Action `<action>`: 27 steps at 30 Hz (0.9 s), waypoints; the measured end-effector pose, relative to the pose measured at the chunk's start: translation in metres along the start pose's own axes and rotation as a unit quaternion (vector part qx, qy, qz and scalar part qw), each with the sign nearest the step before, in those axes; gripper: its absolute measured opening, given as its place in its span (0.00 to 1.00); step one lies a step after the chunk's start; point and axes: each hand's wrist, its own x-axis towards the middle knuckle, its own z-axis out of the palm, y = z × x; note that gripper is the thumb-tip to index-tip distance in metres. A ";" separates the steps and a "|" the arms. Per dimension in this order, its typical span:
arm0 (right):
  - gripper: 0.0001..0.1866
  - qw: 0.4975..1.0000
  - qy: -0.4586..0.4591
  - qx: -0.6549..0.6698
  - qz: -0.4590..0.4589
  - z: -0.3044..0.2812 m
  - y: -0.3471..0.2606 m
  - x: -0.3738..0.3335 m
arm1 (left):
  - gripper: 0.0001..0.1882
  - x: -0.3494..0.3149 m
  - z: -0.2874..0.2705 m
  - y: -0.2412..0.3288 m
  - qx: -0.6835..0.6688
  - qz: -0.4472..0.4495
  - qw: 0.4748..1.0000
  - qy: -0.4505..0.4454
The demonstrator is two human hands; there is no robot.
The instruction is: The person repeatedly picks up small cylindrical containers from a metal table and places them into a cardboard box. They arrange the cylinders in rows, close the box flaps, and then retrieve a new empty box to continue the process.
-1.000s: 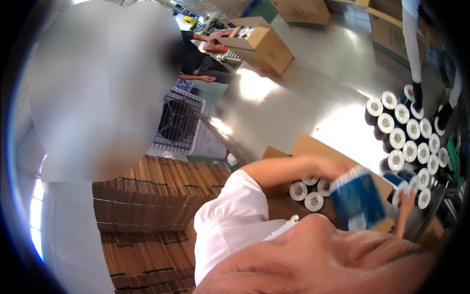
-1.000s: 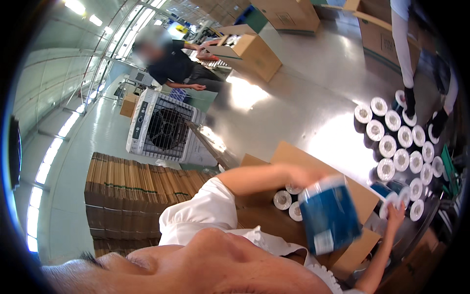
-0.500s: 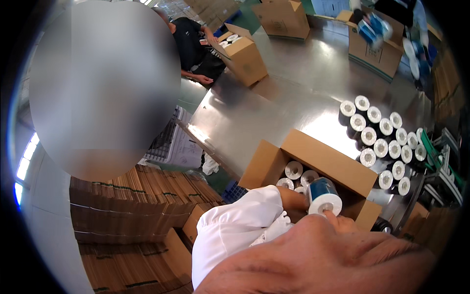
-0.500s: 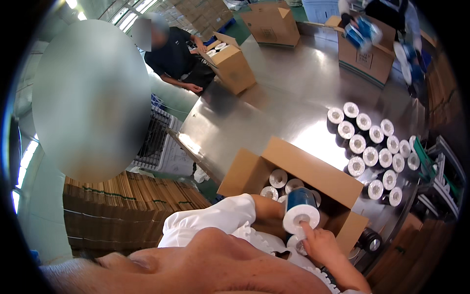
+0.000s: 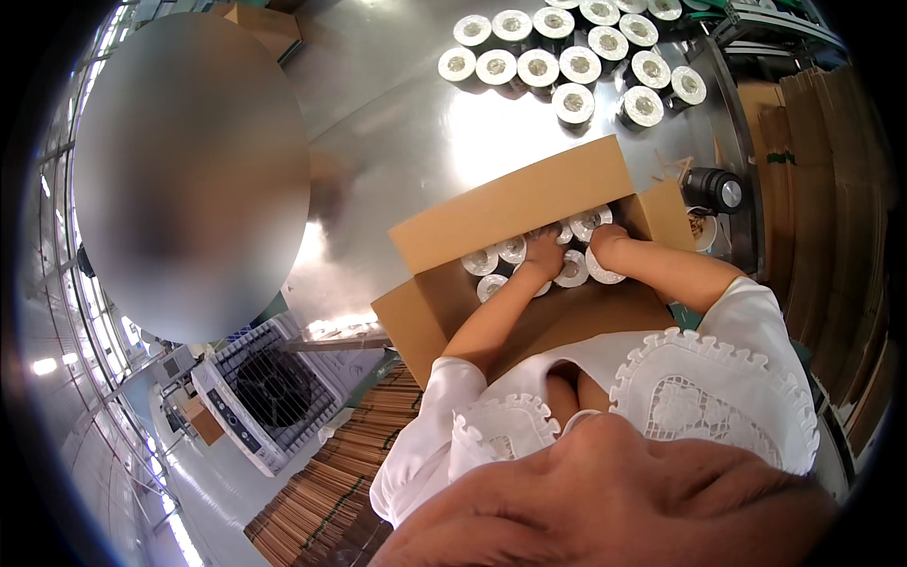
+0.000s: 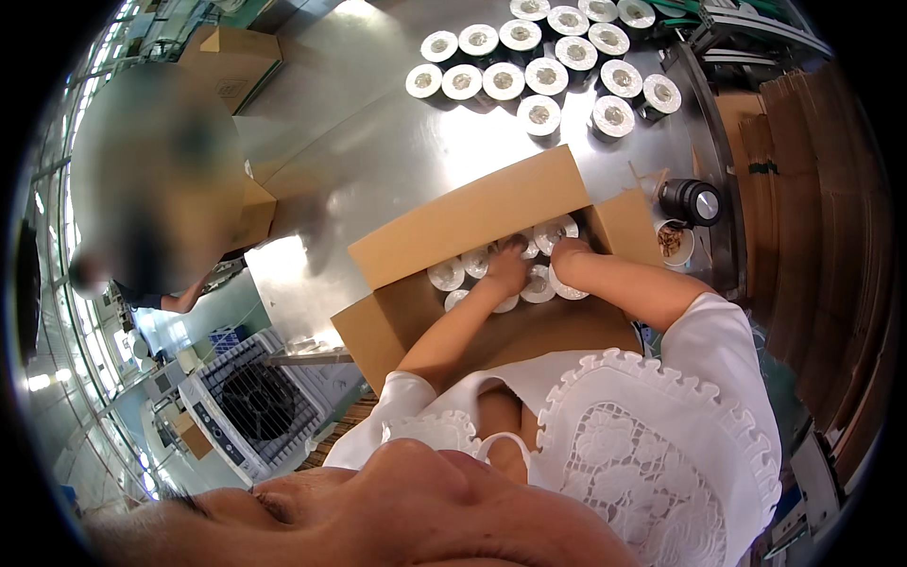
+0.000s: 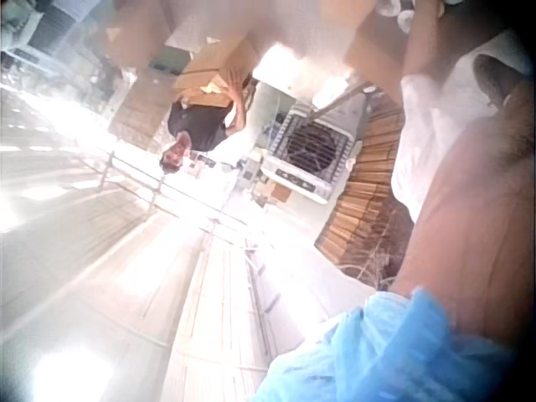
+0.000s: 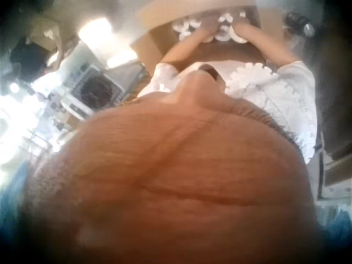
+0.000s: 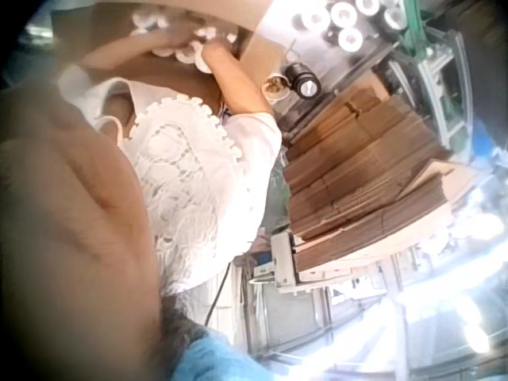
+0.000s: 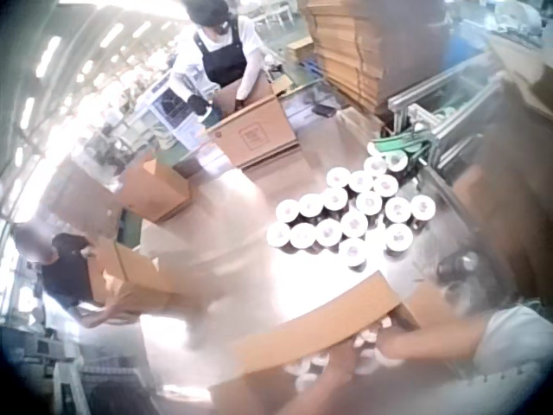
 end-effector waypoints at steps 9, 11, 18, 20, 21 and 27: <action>0.10 0.985 -0.036 -0.158 -0.065 -0.008 -0.024 -0.009 | 0.23 0.017 -0.020 0.024 -0.056 -0.017 0.998 -0.015; 0.13 0.980 -0.015 -0.065 -0.186 -0.049 0.000 -0.042 | 0.12 0.002 -0.020 0.035 -0.096 0.022 0.962 0.255; 0.10 0.759 0.406 0.508 -0.046 -0.141 0.120 -0.061 | 0.14 -0.008 -0.091 0.031 -0.171 0.164 0.966 -0.099; 0.20 0.777 0.471 0.406 0.097 -0.142 0.183 -0.022 | 0.15 -0.035 -0.193 0.021 -0.386 0.243 0.870 -0.189; 0.28 0.820 0.432 0.347 0.144 -0.126 0.210 0.005 | 0.15 -0.031 -0.216 0.009 -0.481 0.267 0.813 -0.191; 0.47 0.883 0.317 0.325 0.118 -0.088 0.268 0.123 | 0.18 0.122 -0.229 -0.067 -0.185 0.036 0.893 0.408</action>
